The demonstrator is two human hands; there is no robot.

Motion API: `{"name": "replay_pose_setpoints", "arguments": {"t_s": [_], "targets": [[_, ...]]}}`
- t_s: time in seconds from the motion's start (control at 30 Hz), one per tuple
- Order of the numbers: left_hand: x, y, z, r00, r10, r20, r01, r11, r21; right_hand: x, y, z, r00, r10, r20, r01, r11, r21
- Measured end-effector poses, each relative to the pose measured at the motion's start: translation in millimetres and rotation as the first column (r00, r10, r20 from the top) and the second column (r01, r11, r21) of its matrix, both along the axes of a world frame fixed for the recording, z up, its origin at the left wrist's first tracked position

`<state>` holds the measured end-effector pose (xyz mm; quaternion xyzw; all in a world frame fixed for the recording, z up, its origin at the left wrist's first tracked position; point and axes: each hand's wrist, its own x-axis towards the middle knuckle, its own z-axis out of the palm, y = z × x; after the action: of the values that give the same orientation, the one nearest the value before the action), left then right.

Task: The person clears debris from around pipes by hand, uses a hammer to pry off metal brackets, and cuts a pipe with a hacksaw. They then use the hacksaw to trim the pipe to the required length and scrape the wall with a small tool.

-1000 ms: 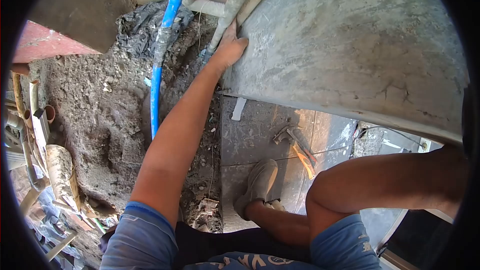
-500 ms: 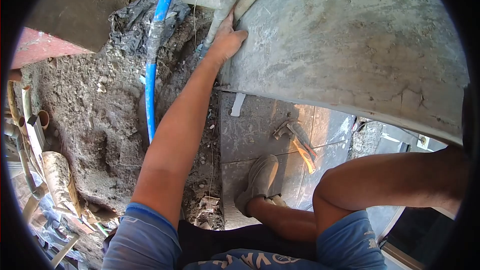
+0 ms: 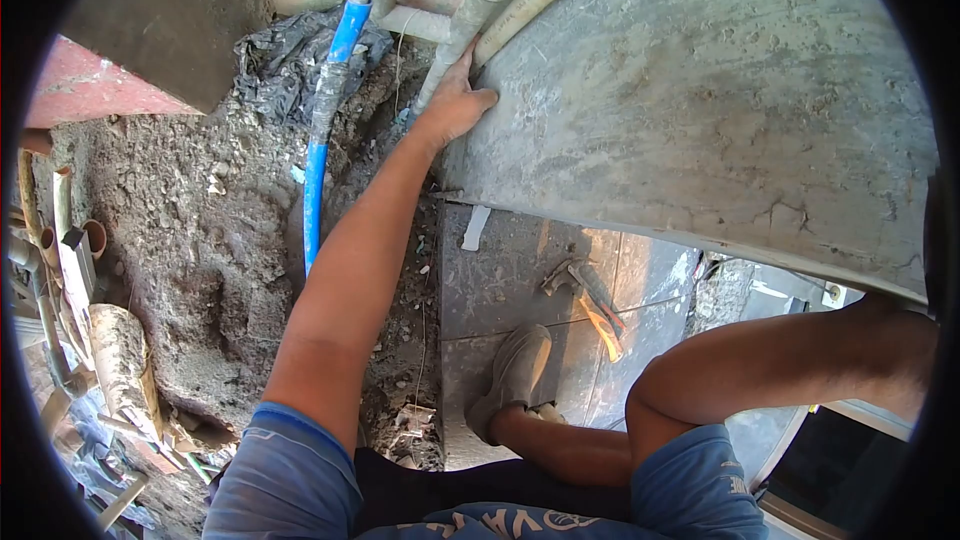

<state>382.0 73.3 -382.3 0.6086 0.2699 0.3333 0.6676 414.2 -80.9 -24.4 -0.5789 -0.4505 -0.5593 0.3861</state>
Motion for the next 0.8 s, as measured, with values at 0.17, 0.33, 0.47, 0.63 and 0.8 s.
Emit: {"name": "replay_pose_setpoints", "arguments": {"t_s": [0.17,0.33,0.47,0.63,0.8], "targets": [[-4.4,-1.3,5.0,0.998,-0.038,-0.056,0.039,0.999,0.01,-0.8,-1.2,-1.8,1.0,0.004,-0.012,-0.003,1.0,0.013],[0.0,-17.5,-16.0,0.981,0.008,-0.193,0.018,0.991,0.134,-2.7,0.4,1.3,1.0,-0.004,-0.028,0.005,1.0,0.026],[-11.1,-44.3,-11.3,0.96,0.149,-0.237,-0.076,0.953,0.294,-7.3,1.6,4.1,0.999,-0.027,-0.043,0.029,0.999,0.042],[-32.9,-54.1,22.3,0.868,0.352,-0.351,-0.176,0.878,0.444,-24.9,7.5,-3.0,0.975,0.16,-0.153,-0.146,0.984,0.1],[-55.5,-18.3,87.2,0.846,0.53,0.048,-0.297,0.394,0.87,28.4,-35.0,11.0,0.966,0.235,0.105,-0.216,0.963,-0.163]]}}
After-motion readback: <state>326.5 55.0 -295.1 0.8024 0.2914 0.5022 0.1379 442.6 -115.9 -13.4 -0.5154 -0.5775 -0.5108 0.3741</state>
